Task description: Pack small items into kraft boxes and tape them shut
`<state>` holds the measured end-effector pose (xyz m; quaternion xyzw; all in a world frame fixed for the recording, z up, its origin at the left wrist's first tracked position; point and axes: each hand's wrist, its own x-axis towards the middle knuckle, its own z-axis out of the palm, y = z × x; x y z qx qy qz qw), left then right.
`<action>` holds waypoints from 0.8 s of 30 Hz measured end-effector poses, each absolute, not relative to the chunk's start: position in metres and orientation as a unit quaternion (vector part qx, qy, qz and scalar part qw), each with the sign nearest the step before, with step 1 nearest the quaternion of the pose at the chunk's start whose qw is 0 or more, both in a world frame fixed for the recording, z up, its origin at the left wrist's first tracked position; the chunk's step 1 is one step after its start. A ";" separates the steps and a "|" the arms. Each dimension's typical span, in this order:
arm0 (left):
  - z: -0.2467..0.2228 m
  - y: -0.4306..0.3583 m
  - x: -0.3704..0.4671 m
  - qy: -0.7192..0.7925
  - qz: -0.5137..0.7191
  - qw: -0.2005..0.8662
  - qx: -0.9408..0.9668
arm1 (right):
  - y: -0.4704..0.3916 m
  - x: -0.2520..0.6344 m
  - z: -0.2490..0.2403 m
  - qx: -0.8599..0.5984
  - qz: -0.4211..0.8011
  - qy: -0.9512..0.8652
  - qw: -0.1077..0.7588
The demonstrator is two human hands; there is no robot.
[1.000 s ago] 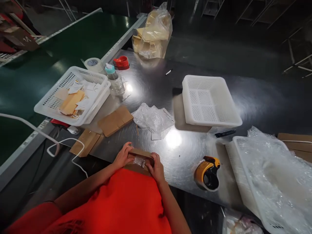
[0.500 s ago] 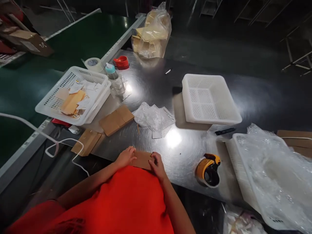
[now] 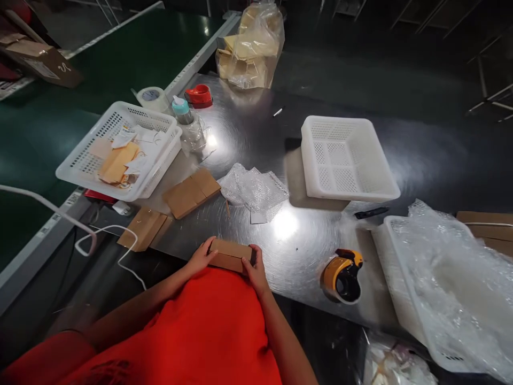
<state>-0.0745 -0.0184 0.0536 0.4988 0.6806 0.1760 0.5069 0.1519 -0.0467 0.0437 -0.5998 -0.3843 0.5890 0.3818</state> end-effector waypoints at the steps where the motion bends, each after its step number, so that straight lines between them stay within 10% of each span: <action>1: 0.052 -0.018 -0.074 0.682 0.187 0.509 0.491 | -0.046 0.152 0.045 -0.596 0.602 -0.370 0.382; 10: 0.045 -0.021 -0.076 0.690 0.229 0.508 0.462 | -0.043 0.153 0.045 -0.618 0.606 -0.349 0.358; 17: 0.035 -0.024 -0.081 0.698 0.257 0.530 0.407 | -0.061 0.310 0.068 -0.928 0.014 -0.296 0.225; 24: 0.035 -0.020 -0.077 0.693 0.266 0.534 0.405 | -0.082 0.300 0.087 -0.881 0.230 -0.359 0.206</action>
